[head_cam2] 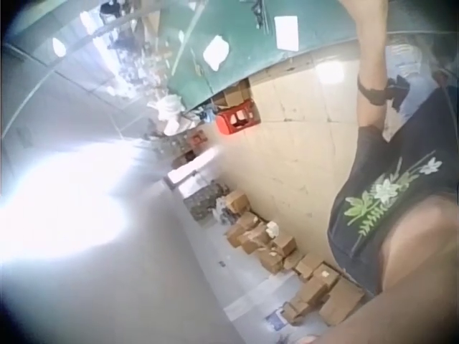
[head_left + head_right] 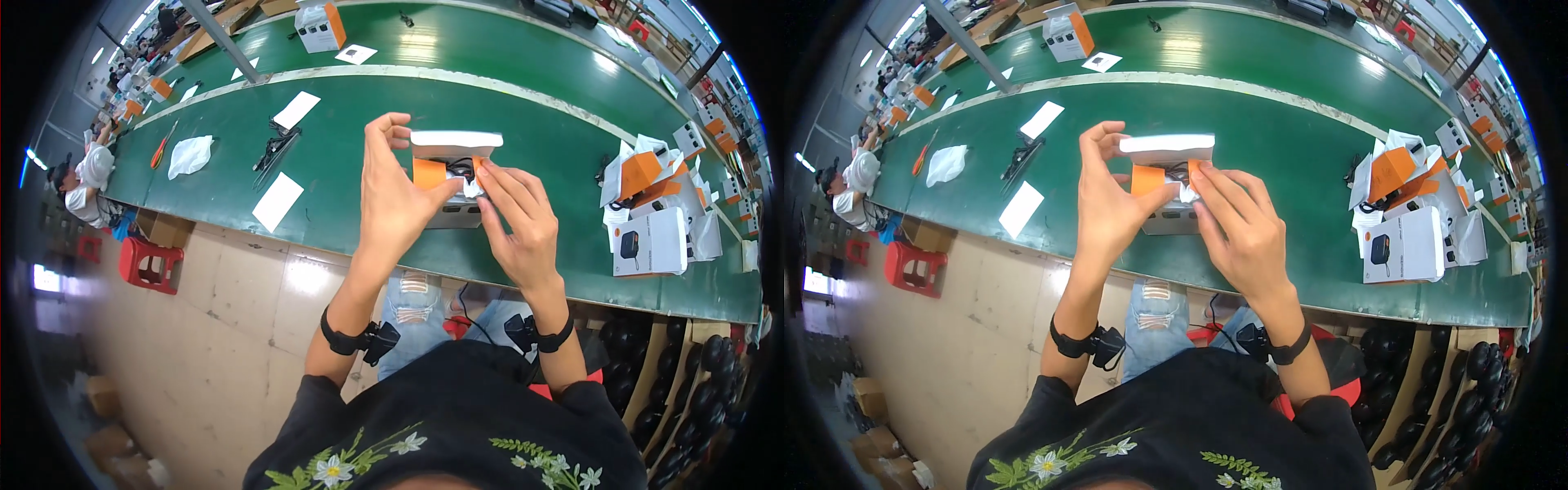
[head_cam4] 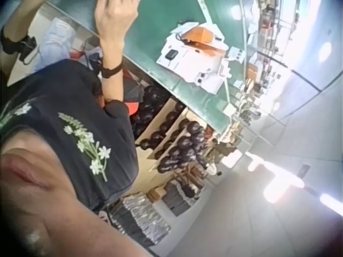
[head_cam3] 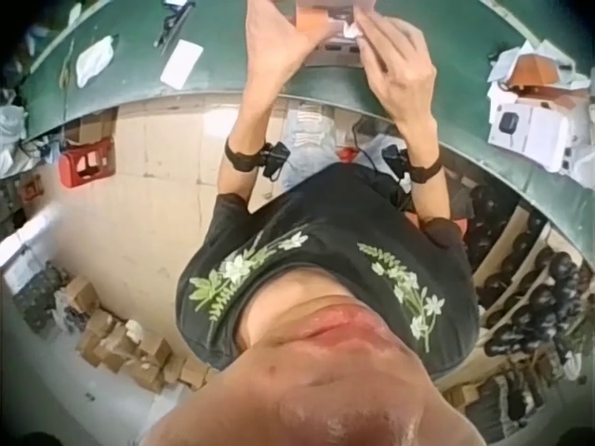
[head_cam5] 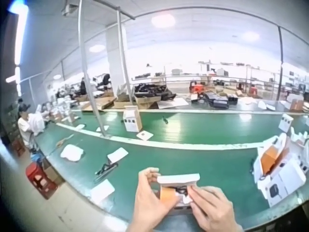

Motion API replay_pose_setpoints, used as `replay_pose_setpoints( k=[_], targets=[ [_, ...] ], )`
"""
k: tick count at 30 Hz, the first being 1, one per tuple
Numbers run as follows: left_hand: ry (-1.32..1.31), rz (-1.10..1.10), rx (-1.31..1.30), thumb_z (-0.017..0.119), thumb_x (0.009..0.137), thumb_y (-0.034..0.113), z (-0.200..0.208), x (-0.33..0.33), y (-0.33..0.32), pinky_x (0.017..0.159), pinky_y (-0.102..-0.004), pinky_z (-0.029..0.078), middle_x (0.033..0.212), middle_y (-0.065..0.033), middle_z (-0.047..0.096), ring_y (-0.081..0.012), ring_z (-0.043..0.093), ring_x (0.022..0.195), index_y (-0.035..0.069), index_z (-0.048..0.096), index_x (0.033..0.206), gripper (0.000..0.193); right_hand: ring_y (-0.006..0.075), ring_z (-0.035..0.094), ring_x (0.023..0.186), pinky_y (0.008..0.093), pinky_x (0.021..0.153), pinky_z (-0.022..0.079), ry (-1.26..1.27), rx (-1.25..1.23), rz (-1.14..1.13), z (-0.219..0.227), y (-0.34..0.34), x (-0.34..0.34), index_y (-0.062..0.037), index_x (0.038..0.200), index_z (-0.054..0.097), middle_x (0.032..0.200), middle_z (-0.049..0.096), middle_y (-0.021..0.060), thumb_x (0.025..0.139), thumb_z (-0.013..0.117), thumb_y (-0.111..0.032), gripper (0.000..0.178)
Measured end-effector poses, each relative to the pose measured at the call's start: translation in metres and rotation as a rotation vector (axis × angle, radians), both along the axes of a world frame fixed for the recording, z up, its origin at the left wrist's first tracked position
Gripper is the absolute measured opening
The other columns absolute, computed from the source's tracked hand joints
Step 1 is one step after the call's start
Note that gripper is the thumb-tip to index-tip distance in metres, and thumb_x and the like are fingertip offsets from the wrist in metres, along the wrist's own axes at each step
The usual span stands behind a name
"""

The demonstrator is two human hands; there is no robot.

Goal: Assemble product boxes and place small electronic components and cables inside.

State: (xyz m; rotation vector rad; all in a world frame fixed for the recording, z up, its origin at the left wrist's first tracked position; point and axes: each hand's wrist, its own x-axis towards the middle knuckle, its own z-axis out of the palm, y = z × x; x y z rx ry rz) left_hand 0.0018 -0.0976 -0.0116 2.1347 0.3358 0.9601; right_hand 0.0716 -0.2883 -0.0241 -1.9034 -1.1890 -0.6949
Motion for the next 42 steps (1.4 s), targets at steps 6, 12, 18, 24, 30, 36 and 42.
replay_pose_setpoints(
  k=[6,12,18,24,30,36,42],
  targets=[
    [0.090,-0.103,-0.412,0.095,0.078,0.008,-0.009,0.016,-0.007,0.094,-0.0361,0.060,0.119,-0.0139,0.076,-0.0221,0.073,0.113,0.000,0.056,0.139,0.073,0.0336,0.074,0.105,0.0407,0.087,0.064,0.009,0.089,0.021,-0.018,-0.001,0.004,-0.0026,0.132,0.080,0.137,0.078,0.0120,0.086,0.083,0.004,0.046],
    [0.058,-0.181,-0.500,0.090,0.081,0.010,-0.010,0.027,-0.006,0.095,-0.0368,0.062,0.113,-0.0154,0.081,-0.0236,0.079,0.106,-0.001,0.068,0.120,0.046,0.0321,0.073,0.101,0.0402,0.079,0.064,-0.051,-0.009,0.053,-0.011,-0.003,0.013,-0.0028,0.134,0.079,0.140,0.077,0.0108,0.085,0.083,0.004,0.049],
    [-0.042,-0.328,-0.617,0.086,0.089,0.002,-0.008,0.019,-0.002,0.095,-0.0335,0.061,0.110,-0.0102,0.082,-0.0172,0.077,0.105,-0.001,0.071,0.127,0.041,0.0296,0.072,0.098,0.0387,0.075,0.064,-0.088,-0.079,0.056,-0.008,-0.006,0.016,-0.0055,0.131,0.080,0.137,0.077,0.0072,0.083,0.084,0.000,0.049],
    [0.073,-0.279,-0.509,0.084,0.097,0.003,-0.006,0.026,-0.002,0.092,-0.0297,0.059,0.123,-0.0125,0.078,-0.0131,0.072,0.113,-0.004,0.068,0.139,0.046,0.0282,0.072,0.100,0.0366,0.074,0.063,-0.110,-0.113,0.026,-0.007,-0.007,0.016,-0.0084,0.128,0.081,0.136,0.076,0.0049,0.082,0.084,-0.003,0.047],
    [-0.135,-0.733,0.050,0.086,0.095,0.011,-0.007,0.004,0.042,0.105,-0.0398,0.058,0.129,-0.0163,0.081,-0.0295,0.075,0.122,0.002,0.082,0.131,0.037,0.0289,0.071,0.109,0.0376,0.074,0.063,-0.090,-0.274,0.040,0.009,-0.016,0.013,-0.0071,0.119,0.083,0.134,0.076,0.0052,0.085,0.084,-0.006,0.034],
    [-0.125,-0.578,0.166,0.090,0.086,0.012,-0.016,-0.002,0.038,0.105,-0.0420,0.060,0.135,-0.0116,0.081,-0.0328,0.075,0.123,0.010,0.088,0.123,0.037,0.0277,0.078,0.104,0.0340,0.071,0.068,0.255,0.147,0.162,-0.020,-0.018,0.014,-0.0007,0.119,0.083,0.143,0.074,0.0148,0.087,0.089,-0.001,0.032],
    [-0.057,-0.569,0.387,0.089,0.085,0.012,0.000,-0.008,0.044,0.101,-0.0432,0.063,0.136,-0.0107,0.081,-0.0346,0.076,0.123,0.012,0.088,0.122,0.037,0.0229,0.077,0.098,0.0321,0.072,0.066,0.420,0.254,0.117,0.010,-0.008,0.009,-0.0041,0.120,0.085,0.126,0.082,0.0153,0.086,0.090,0.000,0.035]
  ],
)
